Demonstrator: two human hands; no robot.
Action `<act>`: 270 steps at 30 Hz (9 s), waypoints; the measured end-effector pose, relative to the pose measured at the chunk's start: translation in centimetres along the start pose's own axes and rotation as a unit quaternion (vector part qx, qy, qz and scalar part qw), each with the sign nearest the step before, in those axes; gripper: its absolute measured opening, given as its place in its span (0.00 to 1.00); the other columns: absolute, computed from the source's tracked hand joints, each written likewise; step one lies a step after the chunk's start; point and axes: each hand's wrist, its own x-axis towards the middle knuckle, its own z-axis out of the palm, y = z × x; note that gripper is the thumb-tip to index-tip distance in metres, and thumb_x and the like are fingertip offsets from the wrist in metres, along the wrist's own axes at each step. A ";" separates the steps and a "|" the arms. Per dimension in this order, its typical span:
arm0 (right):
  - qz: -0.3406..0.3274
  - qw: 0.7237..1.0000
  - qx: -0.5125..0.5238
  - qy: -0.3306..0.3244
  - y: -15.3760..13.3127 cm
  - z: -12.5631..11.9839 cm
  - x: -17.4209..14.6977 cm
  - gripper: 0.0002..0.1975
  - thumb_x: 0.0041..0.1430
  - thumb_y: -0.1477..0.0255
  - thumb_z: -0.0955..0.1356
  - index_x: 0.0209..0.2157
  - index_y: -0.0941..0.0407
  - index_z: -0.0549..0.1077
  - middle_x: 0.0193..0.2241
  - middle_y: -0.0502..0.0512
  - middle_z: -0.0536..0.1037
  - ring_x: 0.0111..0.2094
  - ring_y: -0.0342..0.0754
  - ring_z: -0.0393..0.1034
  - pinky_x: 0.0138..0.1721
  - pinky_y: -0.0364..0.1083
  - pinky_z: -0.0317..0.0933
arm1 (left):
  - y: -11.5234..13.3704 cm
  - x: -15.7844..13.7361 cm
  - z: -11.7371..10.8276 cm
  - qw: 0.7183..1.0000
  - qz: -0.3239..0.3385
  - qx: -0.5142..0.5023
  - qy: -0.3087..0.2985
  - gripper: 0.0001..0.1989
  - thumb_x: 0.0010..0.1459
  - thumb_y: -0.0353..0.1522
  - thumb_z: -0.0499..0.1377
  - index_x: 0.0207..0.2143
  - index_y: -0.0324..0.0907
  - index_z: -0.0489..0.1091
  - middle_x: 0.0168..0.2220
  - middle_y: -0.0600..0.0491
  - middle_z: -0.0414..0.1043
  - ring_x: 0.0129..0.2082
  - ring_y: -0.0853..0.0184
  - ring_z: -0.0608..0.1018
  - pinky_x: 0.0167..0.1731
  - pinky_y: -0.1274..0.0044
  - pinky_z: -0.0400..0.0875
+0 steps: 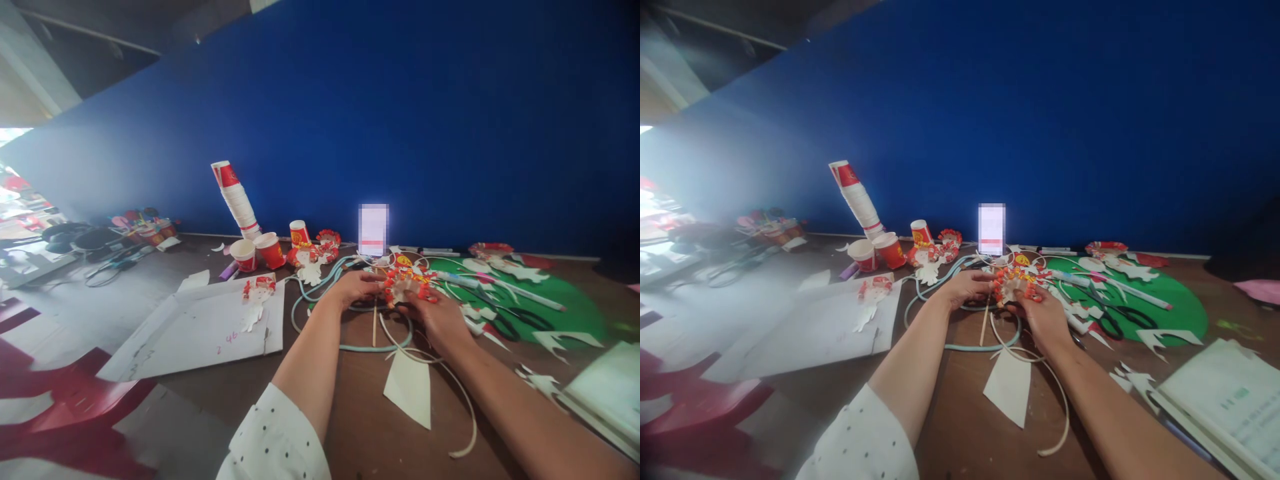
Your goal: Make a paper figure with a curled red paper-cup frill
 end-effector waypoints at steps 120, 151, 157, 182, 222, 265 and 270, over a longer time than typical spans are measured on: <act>-0.019 0.994 -0.108 -0.013 0.2 -0.3 0.2 0.11 0.48 0.73 0.70 0.37 0.56 0.73 0.29 0.55 0.80 0.23 0.48 0.75 0.27 0.45 0.71 | 0.9 0.0 1.1 0.902 0.102 0.361 0.216 0.11 0.55 0.35 0.57 0.37 0.42 0.77 0.31 0.51 0.78 0.34 0.65 0.77 0.37 0.77 0.68; -0.040 0.988 -0.149 -0.018 0.5 -0.4 0.5 0.09 0.47 0.71 0.70 0.34 0.55 0.72 0.30 0.56 0.80 0.24 0.50 0.75 0.24 0.46 0.71 | -1.3 1.8 0.8 0.983 0.060 0.090 0.147 0.12 0.48 0.34 0.64 0.37 0.40 0.77 0.29 0.51 0.77 0.27 0.68 0.77 0.34 0.75 0.73; -0.044 0.984 -0.171 -0.002 0.2 -0.3 0.3 0.09 0.46 0.72 0.71 0.32 0.55 0.73 0.30 0.55 0.80 0.23 0.50 0.75 0.23 0.45 0.70 | -0.7 1.0 0.2 0.968 0.063 0.173 0.168 0.12 0.46 0.37 0.65 0.34 0.41 0.78 0.25 0.53 0.76 0.26 0.69 0.75 0.34 0.77 0.71; -0.056 0.981 -0.185 -0.002 0.4 -0.6 0.6 0.10 0.46 0.71 0.72 0.33 0.55 0.72 0.26 0.54 0.79 0.21 0.49 0.74 0.20 0.44 0.68 | -0.1 0.4 0.4 0.996 0.035 -0.058 0.057 0.10 0.44 0.28 0.67 0.33 0.37 0.77 0.29 0.51 0.77 0.30 0.68 0.79 0.42 0.71 0.74; -0.188 0.906 -0.379 -0.021 0.3 -0.8 0.4 0.11 0.47 0.63 0.66 0.27 0.56 0.73 0.21 0.52 0.76 0.20 0.46 0.67 0.21 0.43 0.56 | 0.6 -0.1 0.6 0.982 -0.025 0.157 0.105 0.07 0.43 0.33 0.65 0.27 0.39 0.74 0.18 0.58 0.68 0.19 0.74 0.67 0.20 0.82 0.63; -0.083 0.966 -0.242 -0.029 0.9 -0.6 0.6 0.12 0.46 0.65 0.70 0.34 0.55 0.73 0.24 0.54 0.78 0.22 0.51 0.74 0.20 0.46 0.66 | -0.3 0.9 0.8 0.993 0.031 0.081 0.084 0.16 0.42 0.24 0.66 0.38 0.36 0.72 0.30 0.52 0.75 0.28 0.71 0.75 0.33 0.78 0.71; -0.023 0.987 -0.157 -0.037 1.0 -0.7 0.8 0.14 0.45 0.66 0.71 0.36 0.54 0.73 0.28 0.55 0.79 0.24 0.53 0.75 0.22 0.47 0.67 | -0.1 0.8 0.9 0.994 0.075 0.066 0.035 0.20 0.44 0.25 0.65 0.43 0.37 0.72 0.40 0.48 0.75 0.36 0.68 0.76 0.40 0.76 0.71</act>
